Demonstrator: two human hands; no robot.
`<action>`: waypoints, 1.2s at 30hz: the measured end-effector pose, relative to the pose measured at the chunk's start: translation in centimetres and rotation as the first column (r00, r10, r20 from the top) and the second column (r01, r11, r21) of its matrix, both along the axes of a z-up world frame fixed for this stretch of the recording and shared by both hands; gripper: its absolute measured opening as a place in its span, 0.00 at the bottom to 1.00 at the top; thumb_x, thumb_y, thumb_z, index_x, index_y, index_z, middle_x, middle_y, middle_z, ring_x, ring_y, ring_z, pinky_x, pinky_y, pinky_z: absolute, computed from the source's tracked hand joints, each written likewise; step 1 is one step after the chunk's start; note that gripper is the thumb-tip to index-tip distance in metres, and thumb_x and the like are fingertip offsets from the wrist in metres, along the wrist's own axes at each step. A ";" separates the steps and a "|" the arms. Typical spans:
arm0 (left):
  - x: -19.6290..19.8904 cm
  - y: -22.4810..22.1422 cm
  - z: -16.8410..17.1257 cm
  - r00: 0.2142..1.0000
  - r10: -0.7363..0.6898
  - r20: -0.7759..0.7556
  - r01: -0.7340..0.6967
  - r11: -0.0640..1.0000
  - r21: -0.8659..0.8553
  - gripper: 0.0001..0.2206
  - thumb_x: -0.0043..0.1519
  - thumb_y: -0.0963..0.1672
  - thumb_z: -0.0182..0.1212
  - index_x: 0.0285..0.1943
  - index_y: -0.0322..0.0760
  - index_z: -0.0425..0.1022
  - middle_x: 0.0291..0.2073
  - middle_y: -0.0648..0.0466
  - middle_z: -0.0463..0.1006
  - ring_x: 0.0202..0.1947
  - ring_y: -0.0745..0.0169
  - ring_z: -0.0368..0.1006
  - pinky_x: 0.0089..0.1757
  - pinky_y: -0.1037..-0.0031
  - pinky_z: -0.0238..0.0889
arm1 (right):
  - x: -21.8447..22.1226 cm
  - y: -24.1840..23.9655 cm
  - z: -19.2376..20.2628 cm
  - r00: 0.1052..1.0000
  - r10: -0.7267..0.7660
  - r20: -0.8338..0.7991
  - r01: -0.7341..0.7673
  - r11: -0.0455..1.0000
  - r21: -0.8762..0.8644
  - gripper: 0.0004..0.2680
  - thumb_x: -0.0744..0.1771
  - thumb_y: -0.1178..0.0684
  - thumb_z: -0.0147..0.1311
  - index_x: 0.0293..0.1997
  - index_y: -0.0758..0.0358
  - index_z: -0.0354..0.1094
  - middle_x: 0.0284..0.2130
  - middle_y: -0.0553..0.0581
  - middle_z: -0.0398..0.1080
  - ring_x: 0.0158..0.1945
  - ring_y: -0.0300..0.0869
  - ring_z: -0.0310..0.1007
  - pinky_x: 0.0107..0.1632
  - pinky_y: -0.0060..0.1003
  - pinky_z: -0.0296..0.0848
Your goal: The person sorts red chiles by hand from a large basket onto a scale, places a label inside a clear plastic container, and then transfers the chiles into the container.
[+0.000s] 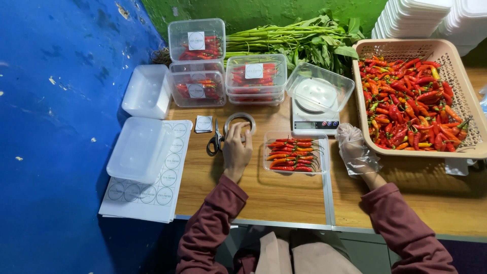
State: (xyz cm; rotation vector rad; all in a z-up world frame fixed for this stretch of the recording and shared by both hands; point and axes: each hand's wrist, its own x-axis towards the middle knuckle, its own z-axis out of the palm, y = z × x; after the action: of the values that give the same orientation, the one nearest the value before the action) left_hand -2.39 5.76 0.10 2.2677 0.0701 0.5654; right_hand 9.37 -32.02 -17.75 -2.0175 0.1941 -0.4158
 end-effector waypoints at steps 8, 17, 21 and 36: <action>-0.6 4.4 3.5 0.956 0.233 0.180 -0.244 0.969 0.045 0.12 0.68 0.42 0.50 0.57 0.41 0.75 0.49 0.51 0.75 0.49 0.45 0.74 0.50 0.60 0.67 | -4.8 3.9 9.7 0.959 0.232 0.160 -0.261 0.947 0.189 0.04 0.68 0.57 0.56 0.33 0.54 0.71 0.20 0.42 0.61 0.25 0.28 0.56 0.29 0.25 0.62; -2.9 12.7 5.4 0.834 0.453 0.315 -0.518 0.838 0.168 0.10 0.65 0.42 0.56 0.54 0.41 0.76 0.47 0.53 0.75 0.49 0.50 0.71 0.51 0.63 0.63 | -6.1 4.5 12.5 0.926 0.315 0.207 -0.358 0.907 0.223 0.04 0.71 0.58 0.55 0.38 0.59 0.71 0.18 0.46 0.61 0.24 0.30 0.55 0.26 0.25 0.58; -4.3 17.8 5.3 0.823 0.477 0.308 -0.553 0.798 0.240 0.12 0.61 0.43 0.62 0.54 0.42 0.76 0.46 0.54 0.75 0.49 0.49 0.70 0.50 0.62 0.63 | -6.3 4.3 12.8 0.910 0.355 0.215 -0.399 0.893 0.211 0.04 0.71 0.58 0.55 0.38 0.61 0.72 0.16 0.49 0.61 0.19 0.31 0.56 0.24 0.25 0.59; -8.5 23.6 10.7 0.769 0.525 -0.365 -0.413 0.844 0.342 0.60 0.42 0.63 0.74 0.77 0.29 0.44 0.65 0.26 0.63 0.68 0.27 0.58 0.60 0.34 0.51 | -6.9 4.8 13.9 0.917 0.341 0.209 -0.385 0.894 0.231 0.03 0.71 0.58 0.57 0.39 0.61 0.72 0.16 0.50 0.62 0.19 0.33 0.57 0.24 0.27 0.59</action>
State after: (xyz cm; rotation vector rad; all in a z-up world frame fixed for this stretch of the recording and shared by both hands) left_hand -10.88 29.39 10.79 2.5919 0.8763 0.2948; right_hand 2.46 -27.26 -3.86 -1.6938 -0.2206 -0.2948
